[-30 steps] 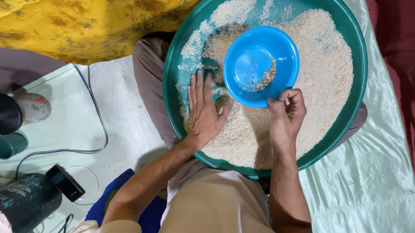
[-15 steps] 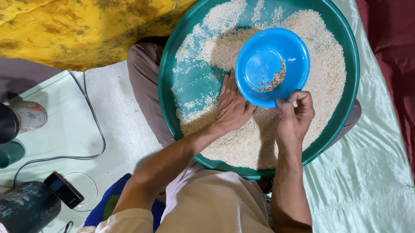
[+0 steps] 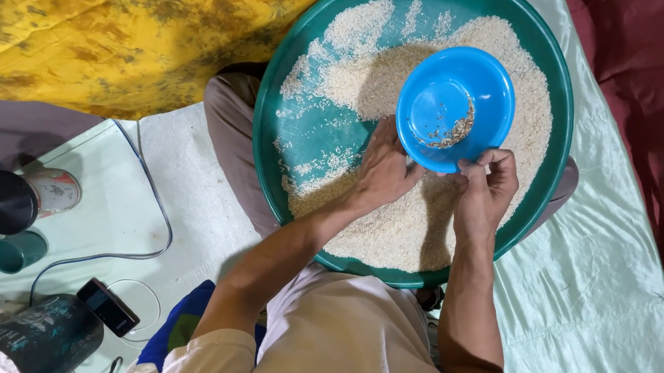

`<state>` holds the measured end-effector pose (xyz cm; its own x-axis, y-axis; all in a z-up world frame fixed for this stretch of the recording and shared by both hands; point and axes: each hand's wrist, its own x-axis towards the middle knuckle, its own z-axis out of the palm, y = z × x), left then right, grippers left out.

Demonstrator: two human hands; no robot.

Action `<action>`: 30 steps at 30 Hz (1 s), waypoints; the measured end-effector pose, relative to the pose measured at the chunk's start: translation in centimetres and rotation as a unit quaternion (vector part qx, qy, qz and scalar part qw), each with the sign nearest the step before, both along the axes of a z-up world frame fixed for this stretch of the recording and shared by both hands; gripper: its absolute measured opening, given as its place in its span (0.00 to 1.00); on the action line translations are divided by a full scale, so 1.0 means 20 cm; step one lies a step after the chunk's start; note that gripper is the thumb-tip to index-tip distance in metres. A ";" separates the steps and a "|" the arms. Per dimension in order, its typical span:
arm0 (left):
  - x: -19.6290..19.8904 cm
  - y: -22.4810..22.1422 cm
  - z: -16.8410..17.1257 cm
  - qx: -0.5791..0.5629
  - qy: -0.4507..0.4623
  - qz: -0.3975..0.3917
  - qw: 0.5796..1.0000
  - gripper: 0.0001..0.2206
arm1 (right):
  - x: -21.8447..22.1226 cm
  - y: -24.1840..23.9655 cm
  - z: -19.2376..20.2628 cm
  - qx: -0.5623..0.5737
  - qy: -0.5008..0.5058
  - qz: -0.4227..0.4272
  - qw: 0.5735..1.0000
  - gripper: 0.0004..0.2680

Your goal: The person sorts through a tray of rice by hand, shifting the rice and picking out small impurities, then placing the impurities into a separate bowl.

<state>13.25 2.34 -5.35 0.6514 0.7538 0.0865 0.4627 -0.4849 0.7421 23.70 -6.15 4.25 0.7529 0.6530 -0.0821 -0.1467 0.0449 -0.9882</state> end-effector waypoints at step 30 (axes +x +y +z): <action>-0.17 0.34 -0.02 0.010 0.066 -0.006 0.998 0.39 | 0.02 0.03 -0.12 0.044 0.028 0.016 0.999 0.09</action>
